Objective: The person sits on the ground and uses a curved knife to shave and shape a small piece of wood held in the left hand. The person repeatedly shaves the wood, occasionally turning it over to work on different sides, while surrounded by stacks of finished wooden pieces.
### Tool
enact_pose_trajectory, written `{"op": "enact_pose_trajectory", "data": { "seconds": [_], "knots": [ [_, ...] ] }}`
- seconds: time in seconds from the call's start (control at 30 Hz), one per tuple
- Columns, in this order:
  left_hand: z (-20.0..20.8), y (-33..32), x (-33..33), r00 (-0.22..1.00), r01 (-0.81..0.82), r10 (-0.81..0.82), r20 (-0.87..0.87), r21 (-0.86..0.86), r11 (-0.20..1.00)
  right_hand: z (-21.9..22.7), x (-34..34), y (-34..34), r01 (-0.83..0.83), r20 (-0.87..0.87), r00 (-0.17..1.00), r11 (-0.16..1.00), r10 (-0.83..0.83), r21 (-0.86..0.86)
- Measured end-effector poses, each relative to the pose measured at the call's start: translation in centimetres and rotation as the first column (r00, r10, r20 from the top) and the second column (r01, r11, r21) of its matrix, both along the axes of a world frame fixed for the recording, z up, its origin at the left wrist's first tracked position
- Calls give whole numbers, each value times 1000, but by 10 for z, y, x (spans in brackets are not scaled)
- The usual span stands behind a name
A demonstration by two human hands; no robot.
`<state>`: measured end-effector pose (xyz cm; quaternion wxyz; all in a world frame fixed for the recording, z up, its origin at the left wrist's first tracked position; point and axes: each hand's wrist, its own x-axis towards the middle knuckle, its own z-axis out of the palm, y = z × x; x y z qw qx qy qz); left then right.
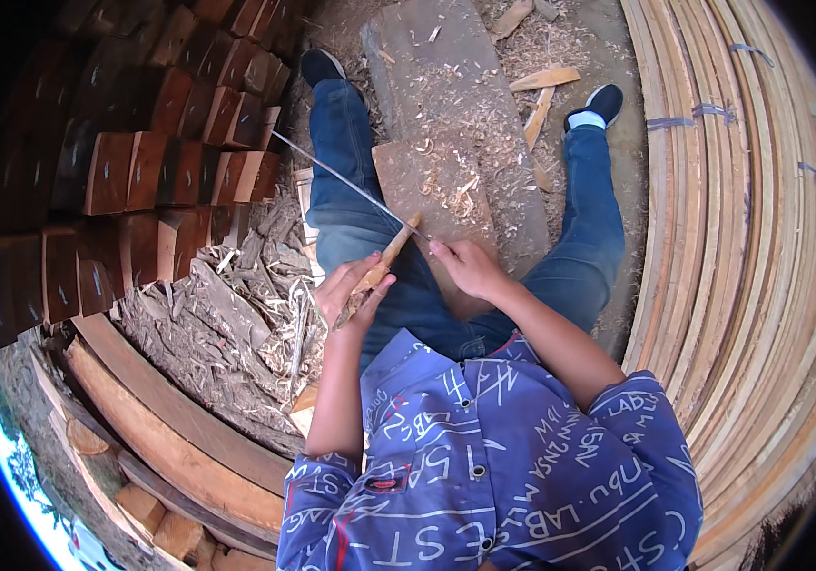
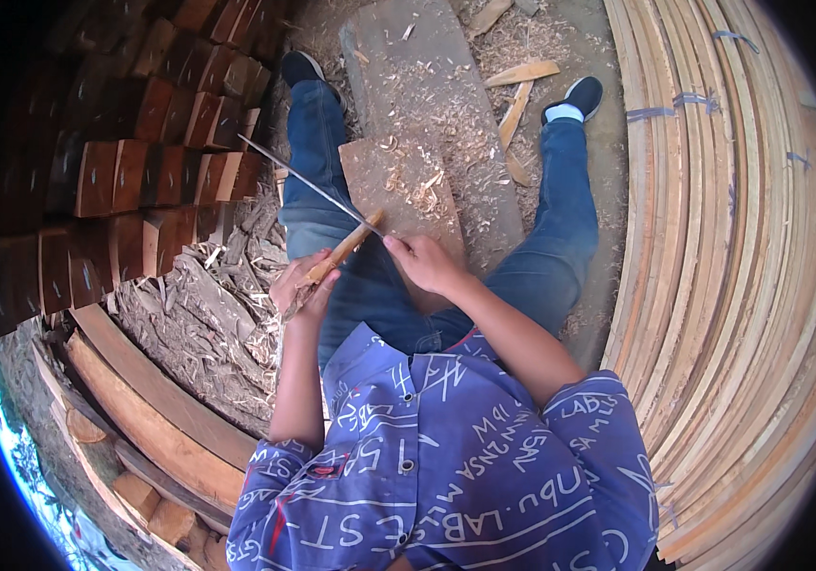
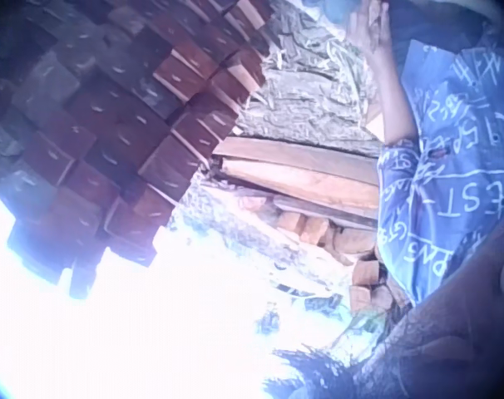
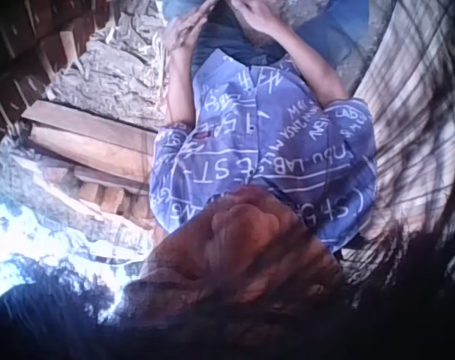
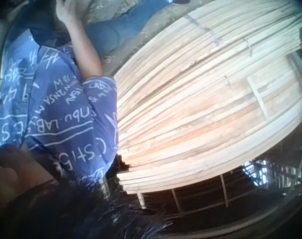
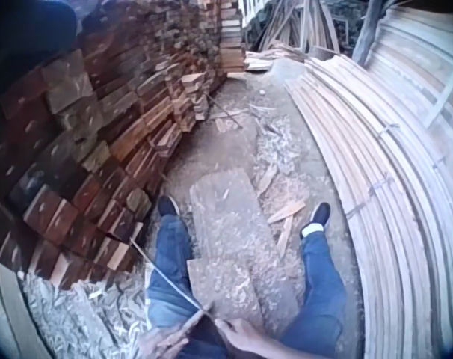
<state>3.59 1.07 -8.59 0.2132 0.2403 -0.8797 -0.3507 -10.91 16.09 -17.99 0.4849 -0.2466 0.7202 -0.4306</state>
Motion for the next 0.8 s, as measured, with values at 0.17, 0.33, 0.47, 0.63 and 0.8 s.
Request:
{"op": "enact_pose_trajectory", "data": {
  "seconds": [0.17,0.33,0.47,0.63,0.8],
  "knots": [
    [2,-2,5,998,-59,59,-12,-5,998,32,-15,-10,-143,-87,984,983,154,118],
    [1,0,10,999,-53,53,-6,-24,998,35,-8,-7,-115,-80,990,993,114,-11],
    [7,4,2,1000,-5,5,-2,-15,1000,2,-17,-4,-88,-142,983,979,115,184],
    [8,6,-5,1000,3,-4,-22,-28,1000,2,-15,-2,-125,-183,971,980,153,158],
    [2,-1,8,998,-49,50,-29,13,999,29,-7,-9,-115,-164,979,993,120,41]
  ]
}}
